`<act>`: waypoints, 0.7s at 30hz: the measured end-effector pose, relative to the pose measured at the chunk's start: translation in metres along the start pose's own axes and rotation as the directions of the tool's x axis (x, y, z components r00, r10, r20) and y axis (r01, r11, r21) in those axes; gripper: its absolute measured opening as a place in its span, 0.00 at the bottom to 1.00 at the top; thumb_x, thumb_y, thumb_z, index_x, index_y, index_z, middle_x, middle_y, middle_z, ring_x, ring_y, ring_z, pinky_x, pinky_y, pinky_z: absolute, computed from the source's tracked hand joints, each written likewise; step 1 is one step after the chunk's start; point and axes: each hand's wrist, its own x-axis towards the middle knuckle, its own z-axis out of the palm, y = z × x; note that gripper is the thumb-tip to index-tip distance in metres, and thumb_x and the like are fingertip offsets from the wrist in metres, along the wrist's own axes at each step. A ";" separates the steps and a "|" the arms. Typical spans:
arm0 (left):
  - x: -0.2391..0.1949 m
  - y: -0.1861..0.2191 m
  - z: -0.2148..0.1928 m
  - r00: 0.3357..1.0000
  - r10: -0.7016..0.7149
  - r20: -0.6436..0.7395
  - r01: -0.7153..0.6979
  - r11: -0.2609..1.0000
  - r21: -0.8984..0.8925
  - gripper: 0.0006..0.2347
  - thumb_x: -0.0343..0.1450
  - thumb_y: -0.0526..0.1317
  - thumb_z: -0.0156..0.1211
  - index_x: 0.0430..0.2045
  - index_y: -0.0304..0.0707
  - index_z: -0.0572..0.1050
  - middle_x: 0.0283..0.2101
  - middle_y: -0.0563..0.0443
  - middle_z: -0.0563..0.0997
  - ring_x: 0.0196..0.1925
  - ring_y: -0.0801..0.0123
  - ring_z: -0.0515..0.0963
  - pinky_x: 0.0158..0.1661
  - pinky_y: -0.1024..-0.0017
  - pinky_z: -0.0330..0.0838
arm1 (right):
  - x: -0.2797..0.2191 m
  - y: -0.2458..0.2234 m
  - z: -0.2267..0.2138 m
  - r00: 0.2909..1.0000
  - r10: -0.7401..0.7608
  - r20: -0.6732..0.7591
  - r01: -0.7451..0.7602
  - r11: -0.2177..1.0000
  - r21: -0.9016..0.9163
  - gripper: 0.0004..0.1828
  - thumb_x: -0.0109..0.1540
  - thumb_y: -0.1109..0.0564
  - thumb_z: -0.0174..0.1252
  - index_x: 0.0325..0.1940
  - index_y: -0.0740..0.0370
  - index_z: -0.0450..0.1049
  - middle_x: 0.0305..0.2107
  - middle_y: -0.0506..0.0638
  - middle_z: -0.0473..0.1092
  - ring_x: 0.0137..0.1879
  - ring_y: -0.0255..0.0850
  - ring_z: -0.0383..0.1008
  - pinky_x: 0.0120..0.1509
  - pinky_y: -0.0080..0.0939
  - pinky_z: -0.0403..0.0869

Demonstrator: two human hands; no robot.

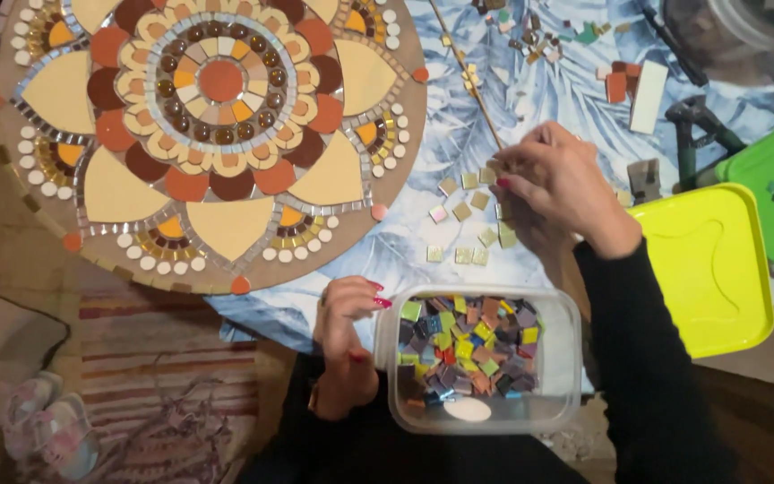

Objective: The person sits at a table with a round mosaic mandala board and rummages through a plastic container of small colorful mosaic tiles, picking out and setting aside selected tiles on the tablecloth. They occasionally hold up individual tiles to view them before placing them with the others.

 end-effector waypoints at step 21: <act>0.004 0.005 0.001 0.996 -0.088 -0.007 0.088 0.993 0.084 0.16 0.68 0.50 0.32 0.24 0.34 0.64 0.30 0.47 0.68 0.34 0.61 0.68 0.39 0.67 0.63 | -0.018 -0.022 0.004 0.996 -0.023 -0.090 0.002 0.974 -0.228 0.12 0.51 0.61 0.52 0.37 0.50 0.72 0.36 0.52 0.58 0.42 0.47 0.55 0.45 0.49 0.51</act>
